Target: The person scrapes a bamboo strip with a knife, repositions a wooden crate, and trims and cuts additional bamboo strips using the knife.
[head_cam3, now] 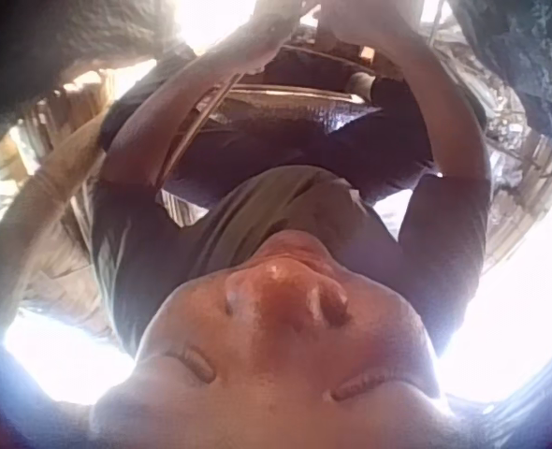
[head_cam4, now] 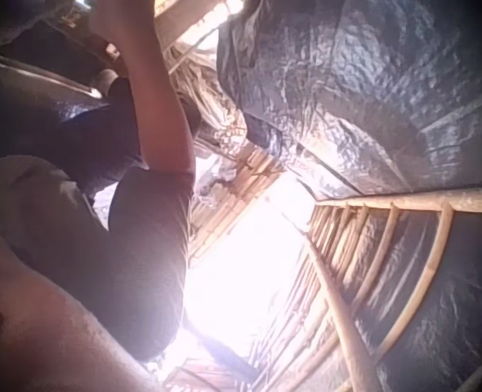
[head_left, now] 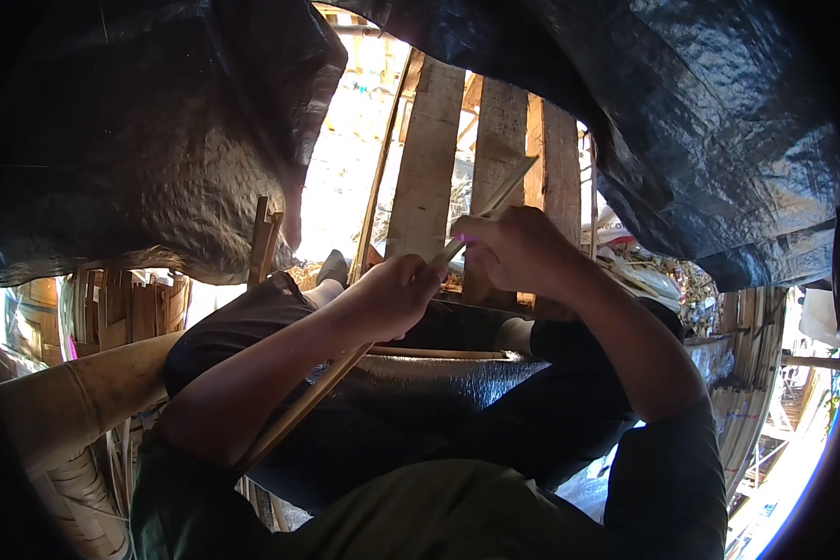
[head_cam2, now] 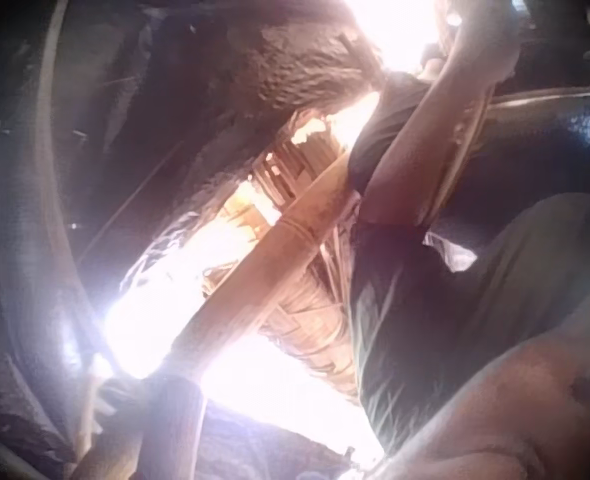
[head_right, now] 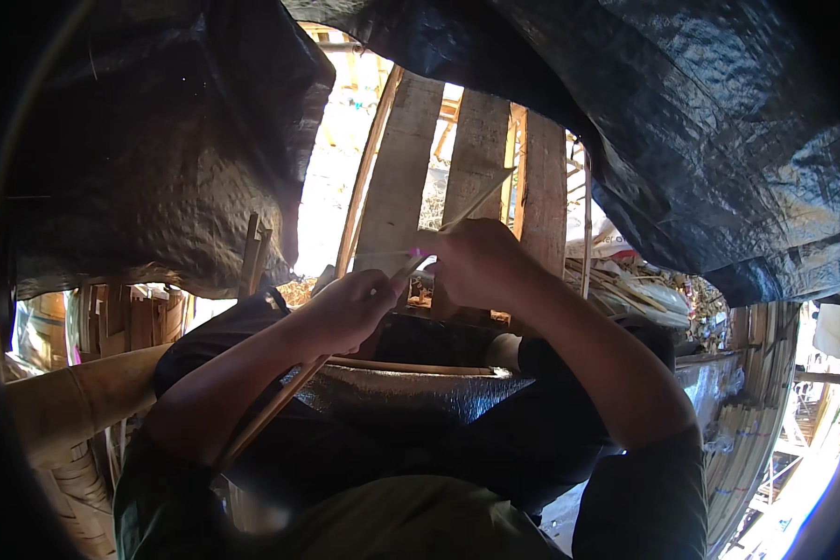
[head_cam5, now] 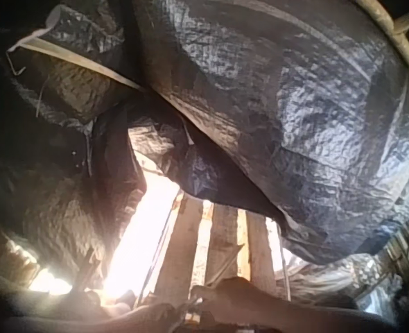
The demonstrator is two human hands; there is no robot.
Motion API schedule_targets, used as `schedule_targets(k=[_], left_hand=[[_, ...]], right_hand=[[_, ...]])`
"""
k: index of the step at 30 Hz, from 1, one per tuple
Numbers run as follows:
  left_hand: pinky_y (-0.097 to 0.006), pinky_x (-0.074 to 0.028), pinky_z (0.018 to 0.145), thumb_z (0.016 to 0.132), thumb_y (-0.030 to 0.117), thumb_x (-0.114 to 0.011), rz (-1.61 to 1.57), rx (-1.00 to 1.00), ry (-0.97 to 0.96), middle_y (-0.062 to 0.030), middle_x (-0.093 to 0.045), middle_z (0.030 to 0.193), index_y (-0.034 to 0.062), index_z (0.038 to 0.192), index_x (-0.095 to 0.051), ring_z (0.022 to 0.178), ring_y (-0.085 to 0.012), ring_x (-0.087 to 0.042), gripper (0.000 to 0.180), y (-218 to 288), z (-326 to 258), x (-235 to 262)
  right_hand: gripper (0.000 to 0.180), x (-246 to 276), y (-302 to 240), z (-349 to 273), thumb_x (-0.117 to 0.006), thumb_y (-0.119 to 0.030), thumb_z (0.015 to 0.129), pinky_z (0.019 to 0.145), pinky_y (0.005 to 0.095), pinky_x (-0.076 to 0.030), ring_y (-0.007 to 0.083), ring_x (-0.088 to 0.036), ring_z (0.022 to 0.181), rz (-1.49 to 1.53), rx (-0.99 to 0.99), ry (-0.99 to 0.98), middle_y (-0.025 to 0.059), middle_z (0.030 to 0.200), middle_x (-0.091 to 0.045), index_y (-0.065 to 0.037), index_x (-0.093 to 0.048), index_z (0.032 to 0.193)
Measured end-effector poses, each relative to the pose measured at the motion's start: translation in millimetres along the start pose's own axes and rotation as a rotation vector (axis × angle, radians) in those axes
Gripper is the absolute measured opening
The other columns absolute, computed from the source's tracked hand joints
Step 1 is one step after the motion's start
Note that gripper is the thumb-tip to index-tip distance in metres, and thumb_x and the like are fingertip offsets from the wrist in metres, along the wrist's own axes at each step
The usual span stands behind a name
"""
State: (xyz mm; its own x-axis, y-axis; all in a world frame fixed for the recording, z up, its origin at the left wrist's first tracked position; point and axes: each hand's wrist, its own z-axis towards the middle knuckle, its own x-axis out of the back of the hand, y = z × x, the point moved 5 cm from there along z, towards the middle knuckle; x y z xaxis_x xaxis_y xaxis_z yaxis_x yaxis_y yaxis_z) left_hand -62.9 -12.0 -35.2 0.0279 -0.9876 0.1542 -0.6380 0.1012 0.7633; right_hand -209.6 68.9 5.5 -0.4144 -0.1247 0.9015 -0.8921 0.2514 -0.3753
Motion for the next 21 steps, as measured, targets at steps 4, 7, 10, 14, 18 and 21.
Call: schedule_targets(k=[4, 7, 10, 14, 18, 21], left_hand=[[-0.031, -0.048, 0.052, 0.104, 0.039, -0.048, -0.005, -0.039, -0.081, -0.0061, -0.055, 0.066, -0.0018, 0.105, -0.055, 0.054, -0.0140, -0.058, 0.041, 5.9, -1.0, -4.2], [-0.035, -0.052, 0.064, 0.099, 0.025, -0.057, 0.279, -0.539, 0.512, -0.0124, -0.060, 0.076, -0.0035, 0.112, -0.055, 0.068, -0.0212, -0.065, 0.031, -2.3, -6.1, 4.0], [-0.038, -0.053, 0.073, 0.093, 0.013, -0.064, 0.303, -0.497, 0.321, -0.0208, -0.063, 0.089, -0.0027, 0.122, -0.050, 0.082, -0.0311, -0.068, 0.036, 14.1, -9.7, 8.6], [-0.043, -0.053, 0.070, 0.093, 0.010, -0.063, 0.446, -0.569, 0.345, -0.0259, -0.065, 0.090, -0.0005, 0.129, -0.043, 0.083, -0.0387, -0.069, 0.043, 4.6, -16.0, 0.5], [-0.049, -0.052, 0.065, 0.096, 0.012, -0.059, 0.513, -0.408, 0.348, -0.0280, -0.065, 0.082, -0.0013, 0.127, -0.038, 0.077, -0.0434, -0.068, 0.040, -15.5, -13.7, -18.7], [-0.050, -0.052, 0.061, 0.099, 0.014, -0.055, 0.534, -0.314, 0.343, -0.0279, -0.064, 0.075, -0.0046, 0.117, -0.039, 0.073, -0.0445, -0.067, 0.031, -13.4, -9.6, -24.1]], right_hand=[[0.019, 0.4, 10.1, 0.7, -0.068, -0.011, 0.085, 0.071, 0.0407, -0.057, 0.0309, -0.071, 0.075, -0.036, 0.075, -0.095, 0.0134, 0.078, -0.071, -0.006, -0.064, 0.103], [0.016, -0.6, 17.8, 2.3, -0.069, -0.015, 0.085, 0.070, 0.0408, -0.056, 0.0294, -0.071, 0.075, -0.131, 0.152, 0.099, 0.0117, 0.079, -0.070, -0.008, -0.065, 0.099], [0.013, 1.0, 28.6, 1.0, -0.067, -0.017, 0.087, 0.070, 0.0417, -0.055, 0.0294, -0.070, 0.074, -0.187, 0.172, 0.218, 0.0112, 0.081, -0.070, -0.010, -0.065, 0.097], [0.011, -3.3, 35.4, -4.7, -0.065, -0.016, 0.088, 0.071, 0.0419, -0.056, 0.0294, -0.071, 0.075, -0.146, 0.130, 0.239, 0.0112, 0.084, -0.070, -0.010, -0.065, 0.097], [0.015, -9.0, 24.2, -9.5, -0.065, -0.007, 0.086, 0.074, 0.0411, -0.057, 0.0281, -0.070, 0.078, -0.057, 0.130, 0.211, 0.0108, 0.082, -0.069, -0.007, -0.062, 0.101], [0.011, -11.0, 18.3, -18.1, -0.062, -0.009, 0.091, 0.072, 0.0447, -0.055, 0.0323, -0.069, 0.078, 0.052, 0.001, 0.219, 0.0140, 0.082, -0.068, -0.005, -0.059, 0.100]])
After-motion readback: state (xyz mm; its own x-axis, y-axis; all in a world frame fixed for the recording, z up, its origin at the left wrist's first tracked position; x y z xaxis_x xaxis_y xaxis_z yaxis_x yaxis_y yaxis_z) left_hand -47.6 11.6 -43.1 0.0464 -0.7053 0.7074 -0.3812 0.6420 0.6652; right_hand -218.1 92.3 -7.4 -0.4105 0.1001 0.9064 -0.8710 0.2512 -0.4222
